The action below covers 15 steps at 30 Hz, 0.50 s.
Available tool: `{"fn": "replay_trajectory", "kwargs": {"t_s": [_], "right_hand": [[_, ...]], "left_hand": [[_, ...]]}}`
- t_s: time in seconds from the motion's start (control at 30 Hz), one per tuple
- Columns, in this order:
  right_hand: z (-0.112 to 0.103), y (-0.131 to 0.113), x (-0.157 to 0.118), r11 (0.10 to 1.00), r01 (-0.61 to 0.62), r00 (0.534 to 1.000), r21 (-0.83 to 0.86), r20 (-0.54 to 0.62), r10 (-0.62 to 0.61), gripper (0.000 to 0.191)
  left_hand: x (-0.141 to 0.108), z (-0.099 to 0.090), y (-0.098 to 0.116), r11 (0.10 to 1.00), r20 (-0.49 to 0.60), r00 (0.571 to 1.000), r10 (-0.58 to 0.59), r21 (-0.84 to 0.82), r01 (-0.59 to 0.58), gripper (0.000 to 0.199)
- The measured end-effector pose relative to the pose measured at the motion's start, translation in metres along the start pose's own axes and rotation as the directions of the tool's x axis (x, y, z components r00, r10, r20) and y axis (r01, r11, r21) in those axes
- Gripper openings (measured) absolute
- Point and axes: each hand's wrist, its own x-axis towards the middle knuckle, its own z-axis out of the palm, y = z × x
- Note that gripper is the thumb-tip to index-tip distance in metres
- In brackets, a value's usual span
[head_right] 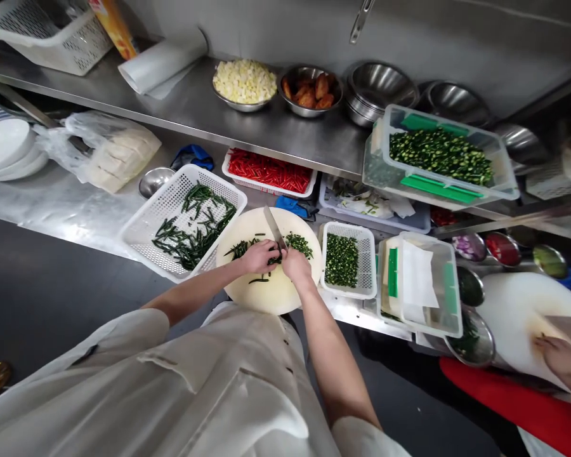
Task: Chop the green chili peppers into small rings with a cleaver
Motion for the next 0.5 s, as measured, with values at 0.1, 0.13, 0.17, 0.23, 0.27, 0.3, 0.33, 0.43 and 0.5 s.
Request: {"fn": "replay_trajectory", "kwargs": {"t_s": [0.1,0.13,0.17,0.23,0.27,0.3,0.33,0.43,0.5], "right_hand": [[0.002,-0.003,-0.001,0.999,-0.034,0.999,0.000,-0.015,0.034,0.043],[0.003,-0.005,-0.001,0.999,-0.052,0.998,0.003,-0.019,0.052,0.043],[0.004,-0.006,0.000,0.998,-0.064,0.998,0.006,-0.019,0.064,0.042],[0.005,-0.006,0.000,0.999,-0.046,0.999,0.009,-0.009,0.046,0.042],[0.006,-0.005,0.001,1.000,-0.026,1.000,0.010,-0.005,0.026,0.042],[0.008,-0.004,0.000,1.000,-0.014,1.000,0.011,-0.003,0.014,0.042],[0.011,-0.004,0.000,1.000,-0.012,1.000,0.013,-0.005,0.012,0.043],[0.022,-0.003,-0.001,0.999,-0.049,0.998,0.022,-0.033,0.049,0.044],[0.026,-0.005,0.004,0.998,-0.051,0.998,0.032,-0.042,0.053,0.043]], "left_hand": [[-0.004,0.000,0.000,1.000,-0.010,1.000,-0.009,0.003,0.009,0.024],[-0.005,0.000,0.000,1.000,-0.009,1.000,-0.008,0.004,0.008,0.024],[-0.006,-0.001,0.000,1.000,-0.006,1.000,-0.007,0.004,0.007,0.025],[-0.008,-0.001,0.000,1.000,-0.002,1.000,-0.005,0.003,0.005,0.027],[-0.009,-0.002,0.000,1.000,-0.003,1.000,-0.007,0.004,0.007,0.028],[-0.009,-0.002,-0.001,1.000,-0.003,1.000,-0.009,0.006,0.009,0.028],[-0.010,-0.002,-0.001,1.000,-0.001,1.000,-0.009,0.008,0.009,0.027],[-0.012,-0.001,-0.002,1.000,0.004,1.000,-0.004,0.013,0.004,0.025],[-0.015,0.000,-0.001,1.000,0.007,1.000,-0.003,0.014,0.003,0.025]]}}
